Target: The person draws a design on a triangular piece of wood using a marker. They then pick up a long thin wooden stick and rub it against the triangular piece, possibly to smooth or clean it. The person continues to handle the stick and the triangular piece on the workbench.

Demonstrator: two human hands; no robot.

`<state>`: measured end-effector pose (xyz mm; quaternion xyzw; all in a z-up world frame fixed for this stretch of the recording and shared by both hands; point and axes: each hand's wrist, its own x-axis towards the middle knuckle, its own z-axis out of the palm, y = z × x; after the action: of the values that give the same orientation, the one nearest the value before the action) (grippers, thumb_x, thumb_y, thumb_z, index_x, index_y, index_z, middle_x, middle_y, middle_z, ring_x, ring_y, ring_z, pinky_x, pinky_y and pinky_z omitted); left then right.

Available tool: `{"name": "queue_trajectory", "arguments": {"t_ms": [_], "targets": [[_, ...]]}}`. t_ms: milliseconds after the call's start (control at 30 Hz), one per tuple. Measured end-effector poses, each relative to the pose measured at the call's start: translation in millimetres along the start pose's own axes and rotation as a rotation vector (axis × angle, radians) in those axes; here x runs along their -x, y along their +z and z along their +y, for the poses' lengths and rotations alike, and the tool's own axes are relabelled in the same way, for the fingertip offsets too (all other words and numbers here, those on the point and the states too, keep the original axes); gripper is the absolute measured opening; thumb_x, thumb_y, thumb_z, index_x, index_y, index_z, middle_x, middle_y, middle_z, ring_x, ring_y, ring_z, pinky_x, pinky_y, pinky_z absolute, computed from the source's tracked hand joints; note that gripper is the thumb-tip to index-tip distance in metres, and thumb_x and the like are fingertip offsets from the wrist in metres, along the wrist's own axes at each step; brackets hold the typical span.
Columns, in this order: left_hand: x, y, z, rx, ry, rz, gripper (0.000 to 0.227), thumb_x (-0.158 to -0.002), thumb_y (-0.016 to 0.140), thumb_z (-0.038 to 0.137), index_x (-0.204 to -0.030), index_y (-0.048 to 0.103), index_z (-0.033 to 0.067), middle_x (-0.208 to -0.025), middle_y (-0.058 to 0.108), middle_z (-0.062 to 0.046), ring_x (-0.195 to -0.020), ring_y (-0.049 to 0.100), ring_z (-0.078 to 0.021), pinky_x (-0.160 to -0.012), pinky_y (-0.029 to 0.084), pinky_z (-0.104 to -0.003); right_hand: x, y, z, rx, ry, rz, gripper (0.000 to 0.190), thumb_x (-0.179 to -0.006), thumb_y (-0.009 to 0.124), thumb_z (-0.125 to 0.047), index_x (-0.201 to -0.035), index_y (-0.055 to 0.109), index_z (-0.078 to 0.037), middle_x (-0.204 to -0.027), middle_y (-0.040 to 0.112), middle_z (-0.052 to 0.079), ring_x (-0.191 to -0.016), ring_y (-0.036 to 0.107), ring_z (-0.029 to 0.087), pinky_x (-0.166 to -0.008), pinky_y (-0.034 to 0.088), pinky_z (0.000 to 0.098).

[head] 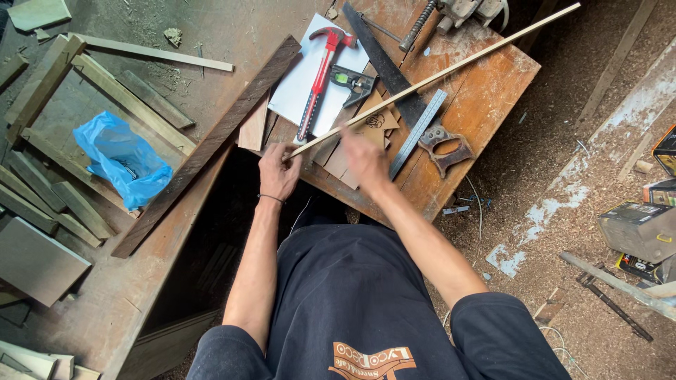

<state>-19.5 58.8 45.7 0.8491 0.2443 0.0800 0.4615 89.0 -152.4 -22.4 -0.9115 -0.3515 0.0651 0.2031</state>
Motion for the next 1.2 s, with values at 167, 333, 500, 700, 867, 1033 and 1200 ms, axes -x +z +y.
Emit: {"name": "queue_trajectory", "arguments": {"t_ms": [167,333,500,700,867,1033,1200], "targets": [[-6.3,-7.0,3.0,-0.034,-0.062,-0.076,0.022,-0.095,0.078,0.022,-0.111,0.079,0.0077,-0.094,0.075,-0.009,-0.069,0.068,-0.0203,-0.063,0.054,-0.031,-9.8,-34.8,28.3,0.271,-0.251,0.187,0.05,-0.11,0.039,-0.013,-0.16,0.035,-0.015,-0.085,0.067,0.005,-0.07,0.061,0.009,-0.047,0.049,0.02],[-3.4,-13.5,0.1,-0.051,-0.041,-0.031,0.018,-0.096,0.075,0.018,-0.105,0.075,0.0025,-0.09,0.071,-0.013,-0.07,0.067,-0.0241,-0.065,0.053,-0.034,-51.8,-70.8,93.1,-0.111,0.432,0.106,0.04,-0.116,0.047,-0.02,-0.156,0.048,-0.017,-0.07,0.06,-0.001,-0.05,0.052,0.007,-0.036,0.044,0.0252],[-9.1,-11.4,0.7,-0.104,0.047,-0.023,0.017,-0.101,0.069,0.015,-0.103,0.067,-0.0017,-0.093,0.068,-0.019,-0.08,0.068,-0.0352,-0.069,0.054,-0.041,-24.1,-18.9,21.6,-0.015,-0.027,0.025,0.054,-0.11,0.053,-0.019,-0.16,0.038,-0.008,-0.06,0.052,-0.002,-0.045,0.043,0.007,-0.037,0.038,0.0227],[-3.8,-25.2,-7.4,-0.083,0.043,-0.03,0.014,-0.102,0.066,0.014,-0.106,0.065,0.0003,-0.097,0.068,-0.019,-0.084,0.069,-0.0363,-0.071,0.056,-0.041,-38.6,-67.9,88.9,0.302,0.062,-0.002,0.05,-0.109,0.055,-0.015,-0.158,0.045,-0.013,-0.06,0.052,-0.004,-0.043,0.042,0.006,-0.031,0.032,0.0213],[-1.2,-20.6,-5.5,-0.059,0.016,-0.034,0.015,-0.101,0.066,0.015,-0.106,0.064,0.0007,-0.1,0.067,-0.019,-0.085,0.068,-0.0361,-0.071,0.055,-0.041,-34.4,-53.7,87.2,0.03,0.452,-0.174,0.036,-0.119,0.042,-0.026,-0.151,0.054,-0.013,-0.06,0.047,-0.003,-0.045,0.04,0.007,-0.033,0.029,0.0244],[1.9,-35.6,-10.2,-0.152,0.081,-0.024,0.013,-0.102,0.067,0.014,-0.107,0.065,0.002,-0.099,0.066,-0.018,-0.091,0.065,-0.0366,-0.077,0.053,-0.043,-30.9,-65.3,82.6,0.016,-0.184,-0.008,0.045,-0.111,0.044,-0.019,-0.156,0.049,-0.02,-0.056,0.046,-0.003,-0.039,0.04,0.009,-0.029,0.033,0.0195],[16.3,-48.9,-20.1,-0.243,0.079,0.063,0.012,-0.104,0.065,0.012,-0.11,0.065,0.0021,-0.1,0.064,-0.018,-0.096,0.06,-0.0363,-0.083,0.049,-0.045,-47.6,-87.8,92.6,-0.096,0.355,0.295,0.042,-0.105,0.049,-0.019,-0.143,0.063,-0.006,-0.066,0.056,-0.004,-0.045,0.047,0.006,-0.03,0.039,0.0184]]}}
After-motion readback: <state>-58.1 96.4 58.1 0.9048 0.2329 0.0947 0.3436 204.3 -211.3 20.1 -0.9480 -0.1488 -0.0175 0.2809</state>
